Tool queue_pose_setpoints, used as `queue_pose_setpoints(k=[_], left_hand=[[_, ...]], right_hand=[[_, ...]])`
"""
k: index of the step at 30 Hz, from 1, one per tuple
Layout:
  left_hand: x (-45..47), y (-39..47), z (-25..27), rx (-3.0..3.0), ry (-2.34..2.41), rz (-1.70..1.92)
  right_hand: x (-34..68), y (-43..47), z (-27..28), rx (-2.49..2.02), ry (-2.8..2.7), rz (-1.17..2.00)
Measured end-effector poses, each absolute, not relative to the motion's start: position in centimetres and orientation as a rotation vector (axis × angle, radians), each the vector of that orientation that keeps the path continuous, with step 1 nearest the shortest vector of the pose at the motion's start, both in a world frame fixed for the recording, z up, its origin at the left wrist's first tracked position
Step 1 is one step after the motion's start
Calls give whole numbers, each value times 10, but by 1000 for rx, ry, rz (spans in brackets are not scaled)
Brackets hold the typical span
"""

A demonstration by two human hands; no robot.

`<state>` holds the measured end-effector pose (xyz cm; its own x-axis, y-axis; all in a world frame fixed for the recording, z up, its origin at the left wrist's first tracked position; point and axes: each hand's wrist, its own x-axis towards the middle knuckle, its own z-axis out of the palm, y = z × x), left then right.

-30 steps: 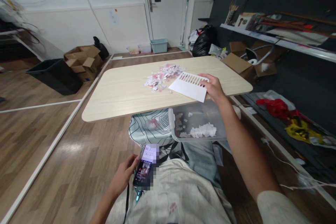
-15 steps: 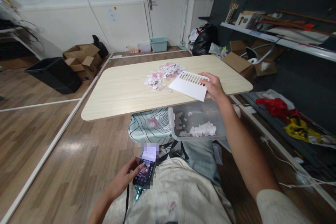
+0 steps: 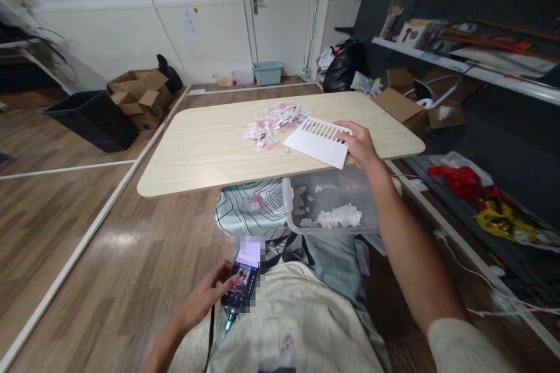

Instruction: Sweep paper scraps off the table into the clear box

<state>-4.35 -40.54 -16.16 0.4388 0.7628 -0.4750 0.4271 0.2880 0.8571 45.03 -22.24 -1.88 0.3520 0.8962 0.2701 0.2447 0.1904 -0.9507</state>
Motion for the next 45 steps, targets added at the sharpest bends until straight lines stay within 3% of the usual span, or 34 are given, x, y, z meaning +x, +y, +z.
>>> queue_pose_setpoints(k=[21, 30, 38, 45], left_hand=[[-36, -395, -168, 1280, 1105, 306], [-38, -404, -158, 1414, 1423, 336], [-56, -389, -74, 1862, 1582, 556], [-66, -274, 2, 2212, 1734, 788]], right_hand=[[447, -224, -15, -1359, -1151, 660], [446, -225, -14, -1337, -1134, 657], [445, -226, -12, -1346, -1138, 667], [446, -226, -13, -1356, -1156, 643]])
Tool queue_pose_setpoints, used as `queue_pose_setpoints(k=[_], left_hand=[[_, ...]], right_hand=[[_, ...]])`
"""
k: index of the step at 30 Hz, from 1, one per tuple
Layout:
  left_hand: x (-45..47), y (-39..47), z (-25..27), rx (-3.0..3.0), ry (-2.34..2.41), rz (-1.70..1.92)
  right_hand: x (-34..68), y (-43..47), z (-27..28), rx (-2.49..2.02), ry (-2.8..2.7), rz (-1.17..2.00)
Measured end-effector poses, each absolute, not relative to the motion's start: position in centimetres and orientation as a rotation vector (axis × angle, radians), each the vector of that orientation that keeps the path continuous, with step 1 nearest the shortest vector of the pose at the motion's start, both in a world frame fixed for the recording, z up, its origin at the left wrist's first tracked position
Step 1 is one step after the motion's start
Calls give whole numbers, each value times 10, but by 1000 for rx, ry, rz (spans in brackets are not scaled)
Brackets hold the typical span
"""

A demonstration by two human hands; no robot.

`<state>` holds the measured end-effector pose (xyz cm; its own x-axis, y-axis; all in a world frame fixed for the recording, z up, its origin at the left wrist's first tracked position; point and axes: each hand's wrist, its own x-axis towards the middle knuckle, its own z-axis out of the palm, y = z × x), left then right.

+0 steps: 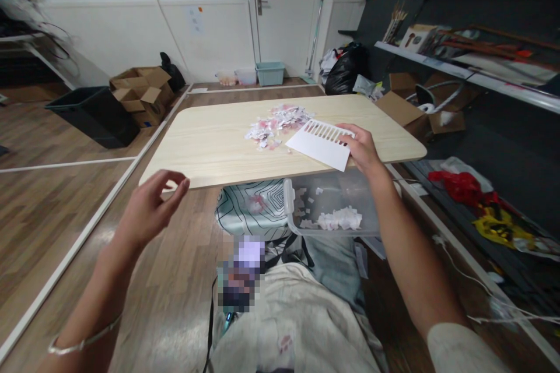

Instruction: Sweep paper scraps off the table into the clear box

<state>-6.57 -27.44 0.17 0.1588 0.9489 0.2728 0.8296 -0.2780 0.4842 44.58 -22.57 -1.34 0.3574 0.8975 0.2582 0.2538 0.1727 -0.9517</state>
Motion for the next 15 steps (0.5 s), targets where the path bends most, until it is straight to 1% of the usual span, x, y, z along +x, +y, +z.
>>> queue_pose_setpoints(k=[2, 4, 7, 11, 15], left_hand=[[-60, -235, 4, 2318, 1775, 625], [-52, -206, 0, 2333, 1917, 326], [-41, -186, -9, 2274, 2121, 48], [-40, -183, -13, 2269, 2108, -23], [-44, -174, -12, 2252, 2081, 15]], right_hand=[[446, -226, -14, -1359, -1158, 634], [446, -226, -14, -1357, -1149, 639], [446, -225, -14, -1349, -1135, 658], [447, -224, -15, -1344, -1144, 653], [448, -222, -16, -1344, -1139, 645]])
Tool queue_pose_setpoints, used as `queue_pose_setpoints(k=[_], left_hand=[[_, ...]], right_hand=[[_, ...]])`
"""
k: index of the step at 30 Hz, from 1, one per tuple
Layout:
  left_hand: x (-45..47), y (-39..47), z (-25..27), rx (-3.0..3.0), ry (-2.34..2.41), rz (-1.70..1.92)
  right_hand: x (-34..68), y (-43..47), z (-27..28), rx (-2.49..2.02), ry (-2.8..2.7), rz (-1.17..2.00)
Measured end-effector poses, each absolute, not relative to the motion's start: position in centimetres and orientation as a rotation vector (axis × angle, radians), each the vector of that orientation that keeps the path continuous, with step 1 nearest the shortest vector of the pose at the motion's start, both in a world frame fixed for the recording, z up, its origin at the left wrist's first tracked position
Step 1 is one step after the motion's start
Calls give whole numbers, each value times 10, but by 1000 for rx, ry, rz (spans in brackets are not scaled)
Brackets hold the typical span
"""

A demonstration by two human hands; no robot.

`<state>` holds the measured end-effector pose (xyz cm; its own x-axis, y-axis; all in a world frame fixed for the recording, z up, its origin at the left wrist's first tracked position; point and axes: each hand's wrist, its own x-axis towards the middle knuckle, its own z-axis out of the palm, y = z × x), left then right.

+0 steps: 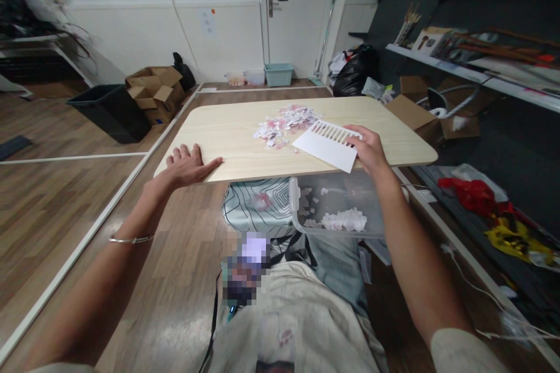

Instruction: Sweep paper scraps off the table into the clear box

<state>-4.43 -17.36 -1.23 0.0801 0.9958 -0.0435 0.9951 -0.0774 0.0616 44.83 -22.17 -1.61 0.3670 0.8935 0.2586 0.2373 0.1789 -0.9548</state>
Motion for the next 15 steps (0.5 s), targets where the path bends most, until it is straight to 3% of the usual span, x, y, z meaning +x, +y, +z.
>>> queue_pose_setpoints(k=[15], left_hand=[[-71, -97, -16, 2506, 1913, 102]], right_hand=[[449, -223, -16, -1347, -1164, 632]])
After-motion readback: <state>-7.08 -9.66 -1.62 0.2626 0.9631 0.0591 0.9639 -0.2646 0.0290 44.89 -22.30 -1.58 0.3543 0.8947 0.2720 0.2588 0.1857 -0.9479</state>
